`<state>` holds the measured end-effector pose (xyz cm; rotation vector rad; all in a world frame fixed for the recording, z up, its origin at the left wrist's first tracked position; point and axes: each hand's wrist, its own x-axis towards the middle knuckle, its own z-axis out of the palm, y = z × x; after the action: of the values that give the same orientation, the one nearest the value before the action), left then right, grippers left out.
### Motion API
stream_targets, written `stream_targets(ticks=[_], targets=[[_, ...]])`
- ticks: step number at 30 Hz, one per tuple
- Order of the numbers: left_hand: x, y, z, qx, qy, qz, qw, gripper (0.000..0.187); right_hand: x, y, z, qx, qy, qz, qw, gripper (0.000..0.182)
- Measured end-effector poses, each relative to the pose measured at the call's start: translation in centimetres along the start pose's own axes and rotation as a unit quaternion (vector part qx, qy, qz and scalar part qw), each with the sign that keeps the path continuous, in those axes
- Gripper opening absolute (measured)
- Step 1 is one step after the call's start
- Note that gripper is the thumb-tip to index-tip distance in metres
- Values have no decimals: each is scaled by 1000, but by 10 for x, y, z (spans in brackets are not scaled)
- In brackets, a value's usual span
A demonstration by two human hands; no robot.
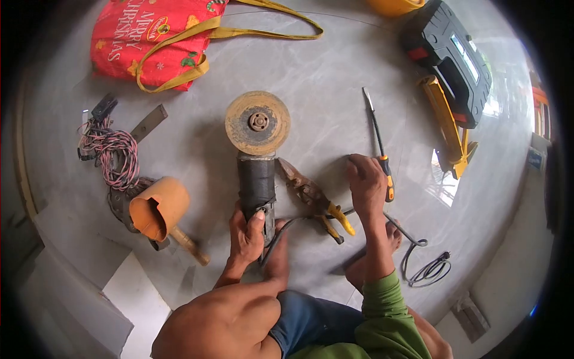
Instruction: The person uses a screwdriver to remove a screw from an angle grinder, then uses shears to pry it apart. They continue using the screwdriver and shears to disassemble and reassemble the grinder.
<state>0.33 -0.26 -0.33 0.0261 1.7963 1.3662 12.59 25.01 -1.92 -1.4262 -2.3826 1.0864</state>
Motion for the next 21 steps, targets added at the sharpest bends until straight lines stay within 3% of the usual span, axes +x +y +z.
stream_targets(ticks=[4, 6, 8, 10, 12, 14, 17, 19, 21], targets=[[-1, 5, 2, 14, -5, -3, 1000, 47, 4, -7, 3, 0, 46, -64, 997, 14], [1, 6, 2, 28, -4, 32, 999, 46, -2, -24, -5, 76, -31, 68, 994, 12], [1, 10, 5, 36, 9, 31, 999, 46, -10, -32, -4, 294, -89, 66, 949, 14], [1, 12, 5, 36, 10, 44, 998, 45, -19, -55, -5, 430, -163, 94, 883, 12], [4, 14, 2, 104, 3, 71, 992, 44, -33, -70, 1, 501, -239, 65, 830, 12], [3, 6, 5, 48, 15, 91, 995, 42, -44, -82, 5, 519, -282, 64, 804, 15], [2, 17, 6, 45, 15, 90, 995, 41, -51, -71, 19, 439, -316, 0, 841, 16], [1, 23, 6, 50, 15, 96, 994, 41, -51, -73, 23, 303, -241, -184, 903, 19], [-1, 29, 8, 33, 14, 49, 998, 41, -49, -79, 24, 283, -224, -215, 907, 21]])
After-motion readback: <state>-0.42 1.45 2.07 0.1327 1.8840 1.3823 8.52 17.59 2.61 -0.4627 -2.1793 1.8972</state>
